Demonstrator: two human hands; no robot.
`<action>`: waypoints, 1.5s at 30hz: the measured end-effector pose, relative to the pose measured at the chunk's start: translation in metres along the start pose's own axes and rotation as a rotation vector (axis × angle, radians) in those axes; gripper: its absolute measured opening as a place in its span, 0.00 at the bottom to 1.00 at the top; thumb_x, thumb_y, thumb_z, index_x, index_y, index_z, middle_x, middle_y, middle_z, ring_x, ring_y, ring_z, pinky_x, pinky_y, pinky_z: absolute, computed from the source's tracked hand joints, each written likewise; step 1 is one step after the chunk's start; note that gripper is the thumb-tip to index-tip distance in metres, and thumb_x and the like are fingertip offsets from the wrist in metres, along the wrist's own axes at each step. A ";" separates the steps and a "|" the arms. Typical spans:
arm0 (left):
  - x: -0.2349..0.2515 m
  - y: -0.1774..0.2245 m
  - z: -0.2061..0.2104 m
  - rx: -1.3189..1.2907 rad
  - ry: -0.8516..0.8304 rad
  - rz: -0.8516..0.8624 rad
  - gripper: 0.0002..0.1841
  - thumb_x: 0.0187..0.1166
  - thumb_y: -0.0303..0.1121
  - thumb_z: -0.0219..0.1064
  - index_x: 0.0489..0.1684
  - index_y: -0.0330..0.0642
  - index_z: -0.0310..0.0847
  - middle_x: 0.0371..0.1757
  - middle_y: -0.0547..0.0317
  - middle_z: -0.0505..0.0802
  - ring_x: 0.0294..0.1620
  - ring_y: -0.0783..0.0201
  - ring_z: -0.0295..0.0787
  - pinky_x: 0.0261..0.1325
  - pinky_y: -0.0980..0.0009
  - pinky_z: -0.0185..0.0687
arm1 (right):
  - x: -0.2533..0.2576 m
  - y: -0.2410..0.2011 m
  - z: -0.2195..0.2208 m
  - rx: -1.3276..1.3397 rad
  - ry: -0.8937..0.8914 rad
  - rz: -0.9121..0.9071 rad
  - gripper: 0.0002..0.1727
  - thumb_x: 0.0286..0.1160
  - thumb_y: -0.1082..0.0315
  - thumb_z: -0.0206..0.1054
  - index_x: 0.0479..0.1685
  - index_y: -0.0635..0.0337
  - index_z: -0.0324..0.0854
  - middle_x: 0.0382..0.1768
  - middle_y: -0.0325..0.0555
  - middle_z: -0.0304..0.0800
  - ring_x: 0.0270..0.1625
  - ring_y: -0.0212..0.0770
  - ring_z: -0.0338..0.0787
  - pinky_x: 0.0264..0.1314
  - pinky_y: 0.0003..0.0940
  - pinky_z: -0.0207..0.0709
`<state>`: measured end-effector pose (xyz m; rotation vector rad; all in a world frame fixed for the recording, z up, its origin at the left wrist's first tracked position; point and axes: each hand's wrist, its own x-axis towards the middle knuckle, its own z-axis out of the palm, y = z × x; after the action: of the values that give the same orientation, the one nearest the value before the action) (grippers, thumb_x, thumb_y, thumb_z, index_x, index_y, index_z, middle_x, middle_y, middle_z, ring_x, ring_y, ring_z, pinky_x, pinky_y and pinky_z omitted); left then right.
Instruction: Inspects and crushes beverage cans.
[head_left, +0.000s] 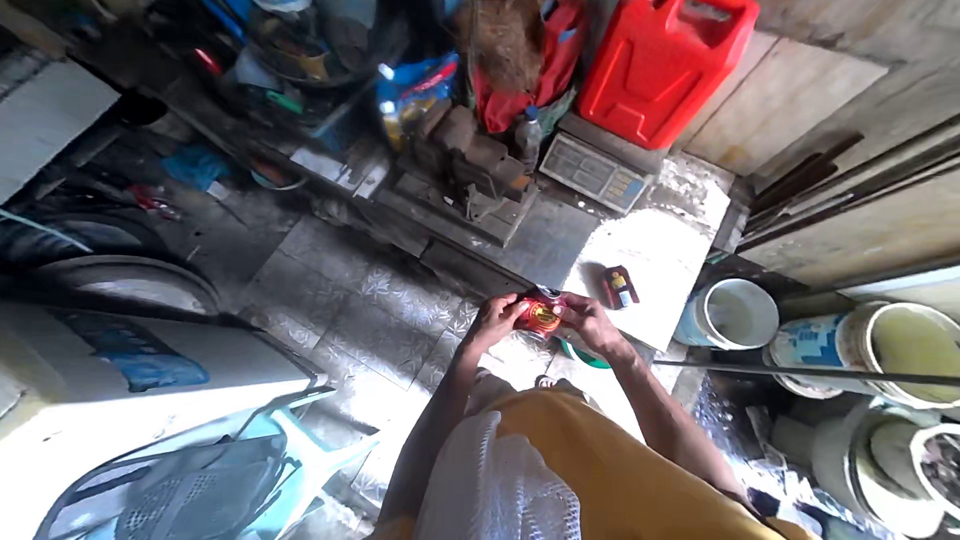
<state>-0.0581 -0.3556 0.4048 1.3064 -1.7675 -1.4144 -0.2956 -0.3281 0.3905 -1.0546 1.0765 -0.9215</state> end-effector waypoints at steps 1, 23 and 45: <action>-0.001 -0.002 0.001 0.006 0.010 0.026 0.16 0.89 0.38 0.61 0.56 0.34 0.88 0.50 0.48 0.95 0.52 0.59 0.93 0.64 0.55 0.86 | -0.001 0.000 -0.002 -0.028 -0.014 0.030 0.14 0.83 0.69 0.64 0.59 0.68 0.84 0.48 0.53 0.94 0.48 0.45 0.95 0.56 0.44 0.92; 0.014 -0.013 0.021 -0.403 0.118 -0.167 0.15 0.84 0.35 0.68 0.52 0.28 0.85 0.47 0.48 0.94 0.47 0.61 0.94 0.57 0.59 0.92 | 0.001 0.003 0.000 0.167 0.080 0.157 0.20 0.83 0.59 0.64 0.67 0.62 0.79 0.55 0.52 0.90 0.54 0.48 0.93 0.57 0.50 0.90; -0.003 -0.017 0.058 -0.163 0.215 -0.152 0.09 0.69 0.26 0.78 0.44 0.34 0.90 0.40 0.53 0.95 0.43 0.67 0.92 0.57 0.63 0.88 | -0.026 0.037 0.033 0.061 0.272 0.085 0.13 0.87 0.68 0.59 0.47 0.69 0.86 0.41 0.49 0.94 0.45 0.41 0.96 0.55 0.41 0.92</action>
<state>-0.0994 -0.3282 0.3708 1.4688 -1.4096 -1.4069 -0.2668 -0.2878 0.3645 -0.8420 1.2988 -1.0432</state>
